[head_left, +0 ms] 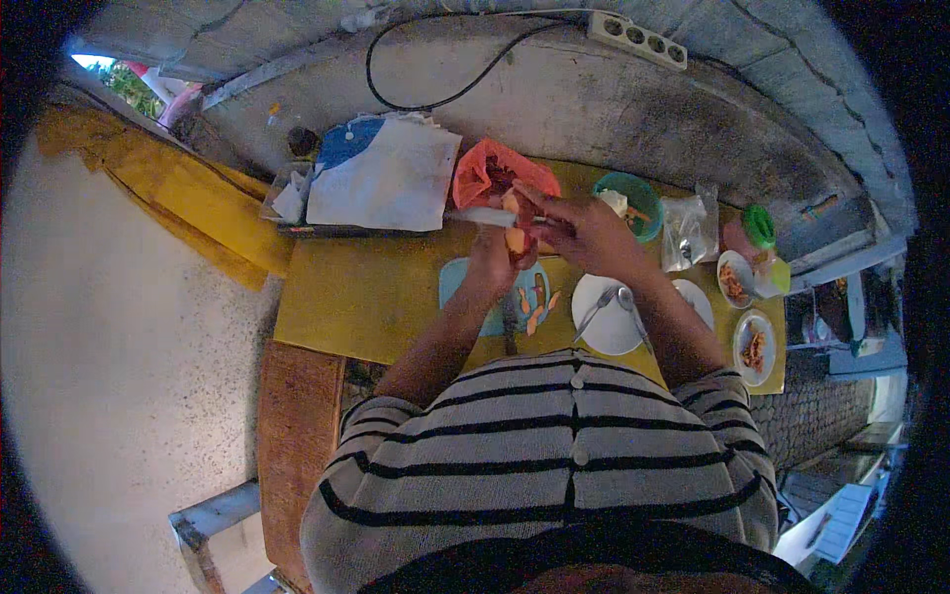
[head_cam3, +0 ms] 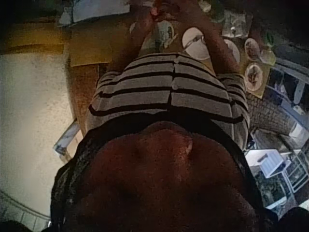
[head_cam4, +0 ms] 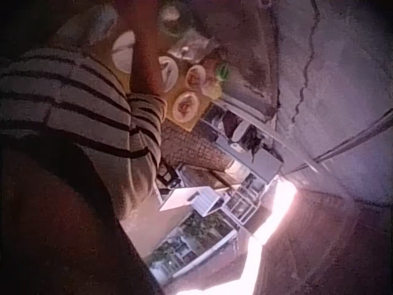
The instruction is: The recorder is frying pieces of food in a wok on a gas stove, then peels and cuts a fruit or vegetable at a nearby table.
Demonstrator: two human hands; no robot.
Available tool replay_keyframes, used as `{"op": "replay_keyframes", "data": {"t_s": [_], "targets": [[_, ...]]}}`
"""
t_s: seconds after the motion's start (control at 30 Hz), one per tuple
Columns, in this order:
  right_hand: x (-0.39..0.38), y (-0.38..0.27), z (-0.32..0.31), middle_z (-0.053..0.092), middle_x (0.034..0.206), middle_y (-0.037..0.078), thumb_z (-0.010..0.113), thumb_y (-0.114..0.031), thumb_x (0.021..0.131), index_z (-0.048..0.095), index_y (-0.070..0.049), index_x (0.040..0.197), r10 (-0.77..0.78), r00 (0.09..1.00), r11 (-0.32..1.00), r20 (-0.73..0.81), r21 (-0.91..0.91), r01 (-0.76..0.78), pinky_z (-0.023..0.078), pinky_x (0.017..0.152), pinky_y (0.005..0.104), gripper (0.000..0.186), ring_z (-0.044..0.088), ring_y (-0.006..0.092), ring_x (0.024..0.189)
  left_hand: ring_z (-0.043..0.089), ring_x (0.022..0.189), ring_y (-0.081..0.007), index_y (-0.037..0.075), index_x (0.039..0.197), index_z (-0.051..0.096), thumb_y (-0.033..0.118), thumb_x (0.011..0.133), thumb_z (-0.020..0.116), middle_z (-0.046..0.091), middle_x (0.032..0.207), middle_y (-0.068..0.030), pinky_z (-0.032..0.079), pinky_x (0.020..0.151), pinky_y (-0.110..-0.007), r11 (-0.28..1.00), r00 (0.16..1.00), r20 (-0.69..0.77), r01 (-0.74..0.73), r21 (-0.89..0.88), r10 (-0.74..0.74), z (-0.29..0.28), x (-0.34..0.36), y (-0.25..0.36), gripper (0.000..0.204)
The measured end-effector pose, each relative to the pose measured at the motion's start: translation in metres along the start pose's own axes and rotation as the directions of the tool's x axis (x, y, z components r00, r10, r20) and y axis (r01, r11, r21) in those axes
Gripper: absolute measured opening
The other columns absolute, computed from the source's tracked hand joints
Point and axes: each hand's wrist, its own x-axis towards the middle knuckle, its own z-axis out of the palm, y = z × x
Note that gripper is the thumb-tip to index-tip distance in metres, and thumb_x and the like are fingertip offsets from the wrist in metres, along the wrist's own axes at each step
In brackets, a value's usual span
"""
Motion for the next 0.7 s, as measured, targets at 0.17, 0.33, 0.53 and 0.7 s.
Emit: {"op": "replay_keyframes", "data": {"t_s": [0.17, 0.33, 0.53, 0.7], "targets": [[-0.001, -0.008, -0.023, 0.061, 0.075, 0.012, 0.062, -0.020, 0.082, 0.038, -0.021, 0.135, 0.021, 0.991, 0.997, 0.131, 0.077, -0.031, 0.045, 0.059, 0.0334, 0.057, 0.057, 0.0243, 0.060, 0.050, 0.062, -0.0101, 0.011, 0.088, 0.051, 0.047, 0.090, 0.045, 0.053, 0.069, 0.0011, 0.039, 0.051, -0.027, 0.983, 0.987, 0.001, -0.161, -0.085, 0.162, -0.029, 0.009, -0.032, 0.037], [-0.004, -0.011, -0.023, 0.060, 0.075, 0.014, 0.062, -0.021, 0.082, 0.042, -0.019, 0.133, 0.026, 0.998, 0.993, 0.060, 0.113, -0.033, 0.045, 0.060, 0.0347, 0.055, 0.056, 0.0244, 0.061, 0.045, 0.054, -0.0092, 0.011, 0.098, 0.047, 0.052, 0.094, 0.029, 0.049, 0.070, -0.0006, 0.034, 0.046, -0.023, 0.988, 0.983, 0.124, -0.143, 0.051, 0.136, -0.024, 0.012, -0.027, 0.045], [-0.009, -0.002, -0.034, 0.060, 0.075, 0.015, 0.060, -0.020, 0.084, 0.044, -0.016, 0.131, 0.018, 0.994, 0.998, 0.103, 0.052, -0.024, 0.045, 0.061, 0.0346, 0.049, 0.058, 0.0279, 0.065, 0.045, 0.057, -0.0112, 0.010, 0.094, 0.051, 0.044, 0.094, 0.036, 0.047, 0.066, 0.0005, 0.037, 0.048, -0.026, 0.098, 0.549, 0.335, -0.614, 0.783, 0.765, -0.017, -0.001, -0.012, 0.037], [-0.006, -0.002, -0.024, 0.062, 0.082, 0.017, 0.059, -0.021, 0.084, 0.050, -0.013, 0.125, 0.007, 0.998, 0.999, 0.055, 0.046, -0.009, 0.046, 0.063, 0.0338, 0.042, 0.060, 0.0275, 0.068, 0.050, 0.064, -0.0107, 0.009, 0.121, 0.045, 0.048, 0.094, 0.035, 0.053, 0.083, -0.0022, 0.040, 0.053, -0.023, 0.951, 0.934, 0.259, -0.283, 0.124, 0.244, -0.039, 0.038, -0.069, 0.049]]}}
